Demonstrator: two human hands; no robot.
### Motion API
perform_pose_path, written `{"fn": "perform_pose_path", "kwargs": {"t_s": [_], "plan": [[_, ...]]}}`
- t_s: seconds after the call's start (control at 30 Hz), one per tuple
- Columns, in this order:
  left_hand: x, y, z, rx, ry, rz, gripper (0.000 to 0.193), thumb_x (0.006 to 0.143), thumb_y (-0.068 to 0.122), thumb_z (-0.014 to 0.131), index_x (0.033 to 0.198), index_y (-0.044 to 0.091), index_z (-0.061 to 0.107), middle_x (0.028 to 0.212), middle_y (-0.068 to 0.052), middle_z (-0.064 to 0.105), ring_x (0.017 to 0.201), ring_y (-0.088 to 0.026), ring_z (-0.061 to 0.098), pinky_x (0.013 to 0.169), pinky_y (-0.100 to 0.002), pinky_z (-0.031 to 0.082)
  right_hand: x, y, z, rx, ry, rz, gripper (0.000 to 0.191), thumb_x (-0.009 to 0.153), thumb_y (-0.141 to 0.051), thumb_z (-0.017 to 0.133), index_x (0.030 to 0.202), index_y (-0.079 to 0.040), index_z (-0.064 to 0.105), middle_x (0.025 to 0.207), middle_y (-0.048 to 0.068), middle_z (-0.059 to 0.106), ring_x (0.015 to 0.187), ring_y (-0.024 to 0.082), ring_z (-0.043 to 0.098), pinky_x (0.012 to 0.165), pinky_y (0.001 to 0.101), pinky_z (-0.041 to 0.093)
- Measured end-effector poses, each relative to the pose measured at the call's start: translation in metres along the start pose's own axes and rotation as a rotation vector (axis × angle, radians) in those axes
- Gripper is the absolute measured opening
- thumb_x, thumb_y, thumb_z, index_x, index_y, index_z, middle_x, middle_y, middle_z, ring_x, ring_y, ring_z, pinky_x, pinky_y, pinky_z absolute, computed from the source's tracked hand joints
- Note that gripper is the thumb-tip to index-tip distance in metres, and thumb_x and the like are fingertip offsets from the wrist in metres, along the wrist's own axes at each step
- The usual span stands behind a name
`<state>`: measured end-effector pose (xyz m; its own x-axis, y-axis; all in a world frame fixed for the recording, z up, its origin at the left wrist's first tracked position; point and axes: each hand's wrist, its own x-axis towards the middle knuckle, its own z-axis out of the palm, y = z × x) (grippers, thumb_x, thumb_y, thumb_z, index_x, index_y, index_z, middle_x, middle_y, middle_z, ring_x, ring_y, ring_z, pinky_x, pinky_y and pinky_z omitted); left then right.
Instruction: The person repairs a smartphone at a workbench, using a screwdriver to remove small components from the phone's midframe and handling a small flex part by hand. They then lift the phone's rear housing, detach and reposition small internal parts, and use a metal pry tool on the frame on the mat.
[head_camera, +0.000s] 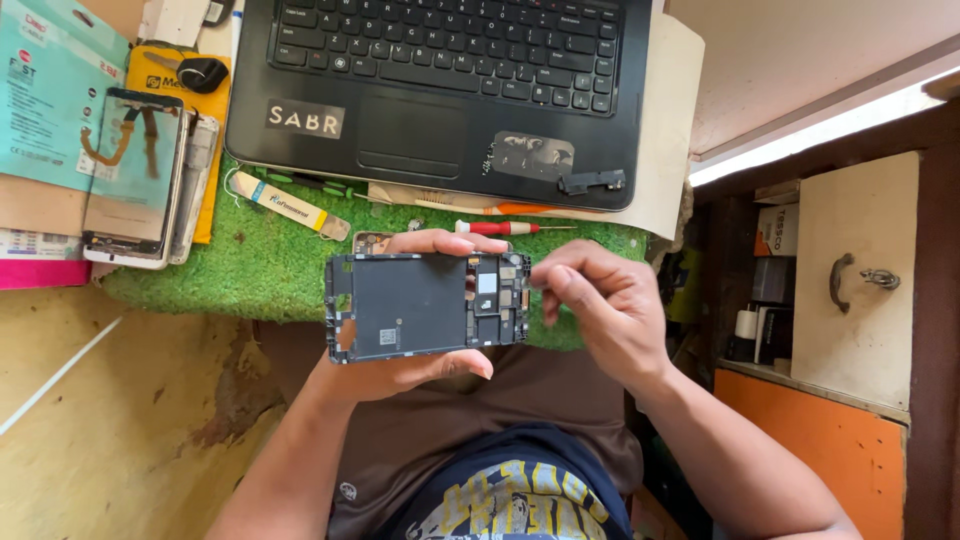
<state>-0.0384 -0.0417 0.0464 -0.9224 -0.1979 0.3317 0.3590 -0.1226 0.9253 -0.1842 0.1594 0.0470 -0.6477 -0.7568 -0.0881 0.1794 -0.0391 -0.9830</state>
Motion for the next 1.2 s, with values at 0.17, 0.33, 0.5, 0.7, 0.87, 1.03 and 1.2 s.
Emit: {"fn": "perform_pose_path", "kwargs": {"t_s": [0.17, 0.33, 0.5, 0.7, 0.87, 1.03, 1.2], "plan": [[0.001, -0.002, 0.000, 0.038, 0.024, 0.036, 0.085, 0.081, 0.021, 0.094, 0.147, 0.011, 0.041, 0.146, -0.014, 0.055, 0.139, -0.026, 0.056, 0.118, -0.041, 0.052, -0.004, -0.018, -0.003, -0.506, 0.026, -0.509, 0.019, 0.100, 0.005, 0.060, 0.114, 0.001, 0.072, 0.104, 0.007, 0.067, 0.081, 0.010, 0.070, 0.067, 0.0205, 0.058], [0.002, 0.002, -0.002, 0.211, 0.035, 0.101, 0.082, 0.080, 0.025, 0.094, 0.145, 0.012, 0.045, 0.141, -0.012, 0.055, 0.135, -0.025, 0.057, 0.117, -0.039, 0.050, -0.006, -0.024, 0.000, -0.687, 0.009, -0.607, 0.022, 0.086, 0.008, 0.076, 0.106, -0.001, 0.072, 0.099, 0.012, 0.077, 0.083, 0.017, 0.077, 0.067, 0.0252, 0.057], [0.005, 0.008, -0.004, 0.344, 0.030, 0.132, 0.077, 0.080, 0.030, 0.095, 0.140, 0.013, 0.049, 0.139, -0.011, 0.057, 0.132, -0.024, 0.059, 0.114, -0.038, 0.052, -0.005, -0.027, 0.003, -0.823, -0.031, -0.811, 0.022, 0.080, 0.006, 0.081, 0.100, -0.001, 0.074, 0.095, 0.013, 0.075, 0.083, 0.023, 0.077, 0.073, 0.0301, 0.064], [0.011, 0.007, -0.002, 0.458, 0.022, 0.226, 0.076, 0.076, 0.035, 0.095, 0.134, 0.014, 0.050, 0.139, -0.010, 0.059, 0.130, -0.025, 0.063, 0.109, -0.037, 0.054, -0.006, -0.029, 0.007, -0.885, -0.035, -0.861, 0.027, 0.079, 0.005, 0.083, 0.104, -0.003, 0.075, 0.096, 0.011, 0.073, 0.085, 0.024, 0.076, 0.073, 0.0323, 0.063], [0.011, 0.010, -0.001, 0.451, 0.002, 0.209, 0.074, 0.078, 0.033, 0.095, 0.134, 0.014, 0.051, 0.139, -0.010, 0.059, 0.127, -0.025, 0.064, 0.108, -0.037, 0.055, -0.005, -0.029, 0.007, -0.913, -0.049, -0.882, 0.028, 0.078, 0.005, 0.084, 0.104, -0.003, 0.075, 0.096, 0.011, 0.072, 0.084, 0.023, 0.075, 0.071, 0.0321, 0.062], [0.010, 0.013, 0.000, 0.469, -0.022, 0.207, 0.072, 0.078, 0.028, 0.096, 0.134, 0.015, 0.052, 0.141, -0.010, 0.058, 0.129, -0.026, 0.063, 0.109, -0.038, 0.055, -0.006, -0.031, 0.007, -0.922, -0.056, -0.877, 0.028, 0.077, 0.003, 0.085, 0.103, -0.003, 0.075, 0.094, 0.011, 0.072, 0.083, 0.023, 0.075, 0.070, 0.0316, 0.061], [0.008, 0.014, 0.002, 0.464, -0.060, 0.183, 0.070, 0.079, 0.024, 0.096, 0.134, 0.016, 0.054, 0.142, -0.011, 0.057, 0.132, -0.027, 0.063, 0.111, -0.040, 0.056, -0.009, -0.032, 0.009, -0.919, 0.003, -0.853, 0.027, 0.078, 0.004, 0.085, 0.101, -0.003, 0.075, 0.089, 0.010, 0.071, 0.075, 0.021, 0.073, 0.066, 0.0309, 0.060]]}}
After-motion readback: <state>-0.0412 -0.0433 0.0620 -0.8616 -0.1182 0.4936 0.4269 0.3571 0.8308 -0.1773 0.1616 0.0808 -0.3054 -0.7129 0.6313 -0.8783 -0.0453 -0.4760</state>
